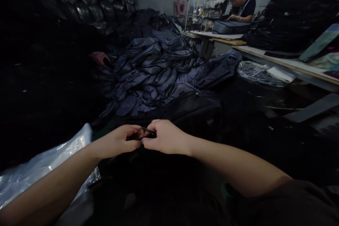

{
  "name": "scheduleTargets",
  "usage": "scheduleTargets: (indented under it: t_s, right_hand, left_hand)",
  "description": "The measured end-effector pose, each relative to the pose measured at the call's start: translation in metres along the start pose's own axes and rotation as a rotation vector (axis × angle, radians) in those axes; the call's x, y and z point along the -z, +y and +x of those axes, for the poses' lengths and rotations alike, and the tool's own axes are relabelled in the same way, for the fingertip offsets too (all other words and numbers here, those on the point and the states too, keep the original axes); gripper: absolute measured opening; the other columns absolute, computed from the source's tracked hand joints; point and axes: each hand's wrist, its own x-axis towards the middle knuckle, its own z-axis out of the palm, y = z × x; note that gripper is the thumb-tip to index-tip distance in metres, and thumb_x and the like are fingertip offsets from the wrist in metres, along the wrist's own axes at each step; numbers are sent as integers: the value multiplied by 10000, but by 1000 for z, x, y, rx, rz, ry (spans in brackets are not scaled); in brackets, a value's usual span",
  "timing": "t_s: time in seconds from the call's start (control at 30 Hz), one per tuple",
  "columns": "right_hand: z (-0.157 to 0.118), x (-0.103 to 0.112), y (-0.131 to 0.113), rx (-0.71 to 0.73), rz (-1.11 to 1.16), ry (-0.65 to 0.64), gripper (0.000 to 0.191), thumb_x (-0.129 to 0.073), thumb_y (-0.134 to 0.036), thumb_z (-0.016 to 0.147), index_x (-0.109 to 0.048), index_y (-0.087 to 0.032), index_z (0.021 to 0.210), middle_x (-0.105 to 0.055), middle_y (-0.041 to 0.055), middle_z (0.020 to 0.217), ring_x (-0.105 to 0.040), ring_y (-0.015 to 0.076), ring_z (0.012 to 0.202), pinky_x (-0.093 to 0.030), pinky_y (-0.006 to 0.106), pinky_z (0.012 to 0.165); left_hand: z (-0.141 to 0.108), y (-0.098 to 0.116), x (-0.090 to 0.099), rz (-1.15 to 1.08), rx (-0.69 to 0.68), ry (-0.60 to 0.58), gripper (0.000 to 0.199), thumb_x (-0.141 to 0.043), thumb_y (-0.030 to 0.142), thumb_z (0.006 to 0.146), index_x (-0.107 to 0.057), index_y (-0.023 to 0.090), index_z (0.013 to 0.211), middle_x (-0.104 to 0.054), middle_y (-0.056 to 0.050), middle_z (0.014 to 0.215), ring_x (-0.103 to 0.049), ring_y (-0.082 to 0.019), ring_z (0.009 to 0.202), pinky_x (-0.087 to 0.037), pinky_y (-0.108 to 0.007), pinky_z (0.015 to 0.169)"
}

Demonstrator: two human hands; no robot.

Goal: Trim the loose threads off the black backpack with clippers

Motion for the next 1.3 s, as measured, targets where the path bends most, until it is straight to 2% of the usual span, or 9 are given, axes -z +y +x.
scheduleTargets:
  t_s: [0.23, 0.33, 0.43, 0.53, 0.8, 0.93, 1.03, 1.2, 1.3]
  right_hand:
    - [0, 3, 1, 3, 22, -46, 132, -553, -176, 735, -631, -151, 839, -568, -13, 786, -504, 86, 621, -385, 187, 553]
    - [-1, 4, -2, -4, 9, -57, 149, -597, -256, 739, -636, -162, 848, -573, -14, 791, -509, 92, 630, -384, 187, 542]
    - [1, -1, -1, -18, -27, 12, 202, -642, -341, 717, -636, -164, 816, -570, -16, 768, -511, 99, 626, -377, 191, 522]
    - [3, -5, 1, -7, -30, 36, 134, -625, -272, 716, -627, -160, 788, -559, -25, 742, -502, 91, 610, -374, 189, 522]
    - [-1, 7, 2, -5, 64, -107, 168, -570, -168, 715, -636, -169, 870, -569, -21, 809, -520, 91, 644, -396, 182, 554]
    - [0, 2, 2, -10, 54, -47, 175, -626, -270, 721, -642, -163, 859, -563, -17, 790, -509, 97, 633, -391, 188, 543]
    - [0, -3, 4, 5, 62, 0, 131, -610, -218, 720, -640, -155, 830, -557, -18, 775, -506, 94, 636, -386, 185, 550]
    - [-3, 3, 5, 28, 100, -67, 186, -546, -117, 699, -633, -158, 858, -545, -25, 787, -503, 87, 635, -389, 178, 555]
    - [-5, 8, 4, 42, 118, -117, 213, -554, -127, 697, -635, -158, 892, -543, -18, 824, -511, 93, 669, -404, 181, 583]
  left_hand:
    - [-2, -2, 2, -95, 58, -46, 113, -462, 173, 683, -519, 170, 780, -431, 56, 655, -366, -90, 564, -279, -222, 497]
    - [-2, -2, 4, -178, 77, -84, 133, -453, 167, 683, -521, 163, 798, -428, 53, 657, -357, -86, 560, -275, -222, 499]
    - [-1, -2, 4, -126, 32, -48, 103, -483, 194, 704, -524, 160, 792, -429, 52, 666, -356, -87, 581, -286, -224, 519]
    - [0, -2, 2, -45, 17, -14, 91, -495, 203, 705, -525, 160, 780, -439, 51, 668, -364, -91, 585, -284, -224, 509]
    - [-4, -3, 1, -234, 81, -56, 124, -460, 246, 726, -523, 168, 799, -421, 56, 624, -355, -85, 530, -268, -216, 478]
    - [-2, -1, -2, -11, 5, 41, 142, -530, 308, 721, -520, 166, 720, -445, 49, 645, -383, -99, 589, -299, -219, 515]
    - [0, 0, -3, 60, -3, 44, 92, -506, 260, 714, -510, 170, 700, -443, 51, 633, -381, -99, 578, -294, -220, 504]
    - [-4, -3, 1, -148, 59, -53, 129, -461, 182, 678, -526, 168, 789, -450, 50, 649, -381, -89, 549, -283, -214, 483]
    - [-6, -3, 2, -219, 53, -61, 126, -472, 251, 730, -521, 170, 812, -457, 43, 669, -399, -95, 568, -305, -216, 500]
